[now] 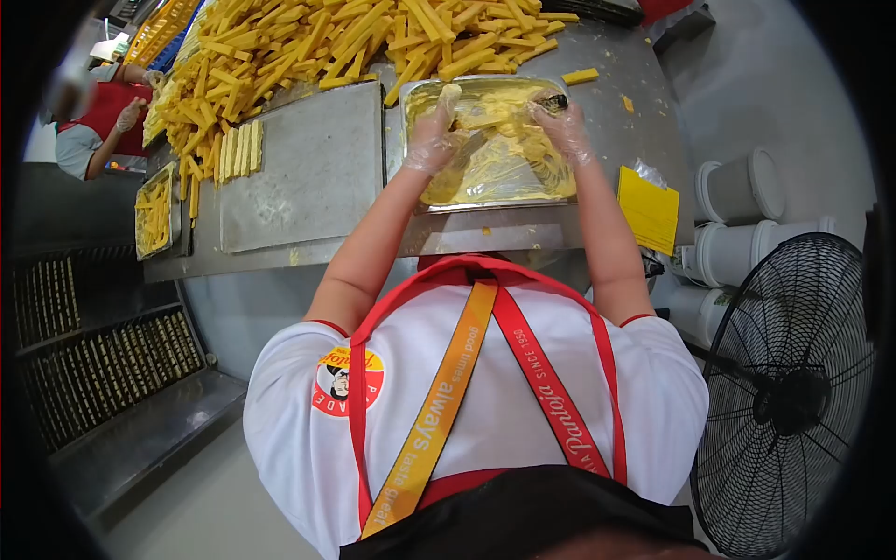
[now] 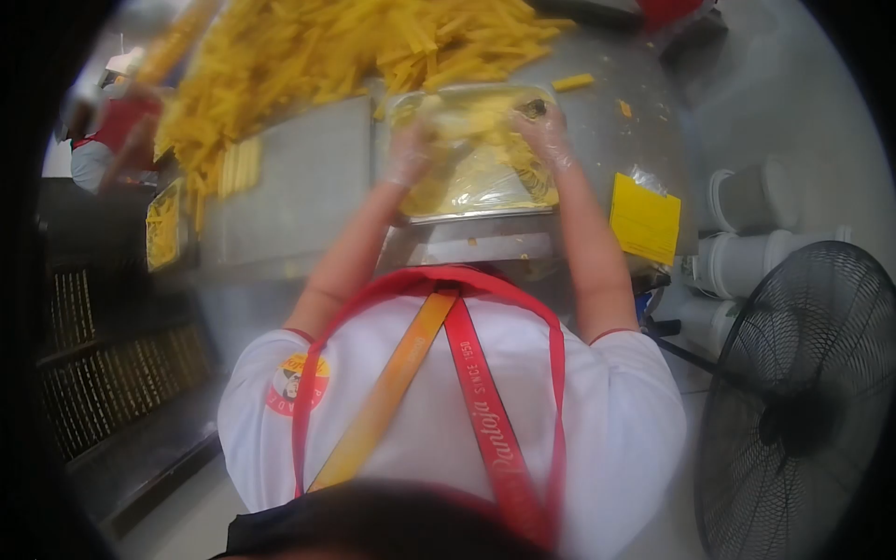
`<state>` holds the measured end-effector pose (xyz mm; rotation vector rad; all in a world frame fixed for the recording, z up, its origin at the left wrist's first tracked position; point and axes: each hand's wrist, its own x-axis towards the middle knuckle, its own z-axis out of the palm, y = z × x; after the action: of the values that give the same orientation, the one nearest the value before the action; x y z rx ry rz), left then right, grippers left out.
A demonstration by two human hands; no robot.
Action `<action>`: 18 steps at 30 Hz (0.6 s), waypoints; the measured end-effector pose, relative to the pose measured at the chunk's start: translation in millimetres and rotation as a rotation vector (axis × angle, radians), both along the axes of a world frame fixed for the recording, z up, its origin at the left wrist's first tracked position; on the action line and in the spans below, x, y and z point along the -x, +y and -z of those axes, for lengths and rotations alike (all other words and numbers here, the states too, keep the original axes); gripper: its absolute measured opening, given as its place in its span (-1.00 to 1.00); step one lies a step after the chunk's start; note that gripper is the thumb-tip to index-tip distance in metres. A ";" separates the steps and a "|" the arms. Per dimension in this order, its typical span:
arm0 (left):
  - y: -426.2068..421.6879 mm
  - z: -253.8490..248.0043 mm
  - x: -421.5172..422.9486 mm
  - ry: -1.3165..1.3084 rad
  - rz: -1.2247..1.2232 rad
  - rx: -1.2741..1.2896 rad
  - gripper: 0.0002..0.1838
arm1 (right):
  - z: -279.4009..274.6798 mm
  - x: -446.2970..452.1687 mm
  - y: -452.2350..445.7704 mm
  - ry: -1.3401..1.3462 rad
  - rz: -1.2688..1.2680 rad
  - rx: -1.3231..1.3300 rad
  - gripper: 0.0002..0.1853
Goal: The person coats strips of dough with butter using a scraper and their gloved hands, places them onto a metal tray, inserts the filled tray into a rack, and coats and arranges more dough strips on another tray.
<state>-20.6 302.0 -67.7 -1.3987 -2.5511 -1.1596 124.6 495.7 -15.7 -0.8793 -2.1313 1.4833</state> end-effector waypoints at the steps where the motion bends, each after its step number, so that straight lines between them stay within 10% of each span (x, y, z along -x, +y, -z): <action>1: 1.0 0.4 1.0 -0.002 -0.021 0.017 -0.19 | 8.4 1.5 3.8 0.079 -0.027 0.020 -0.77; 6: 1.2 -0.8 0.6 -0.124 -0.073 -0.007 -0.50 | -9.5 -5.7 -31.3 0.486 -0.127 0.291 -0.81; 10: -1.5 -29.9 -12.2 -0.405 -0.195 0.066 -0.68 | -5.0 -7.5 -27.2 0.276 -0.052 0.167 -0.80; 18: -2.1 -17.4 -3.6 -0.410 -0.194 0.132 -0.62 | 9.5 -10.0 -37.3 0.454 -0.245 0.222 -0.78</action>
<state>-17.0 299.9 -50.4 -0.9809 -3.0046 -1.3873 134.7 458.3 -25.2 -0.3051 -1.8054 1.8592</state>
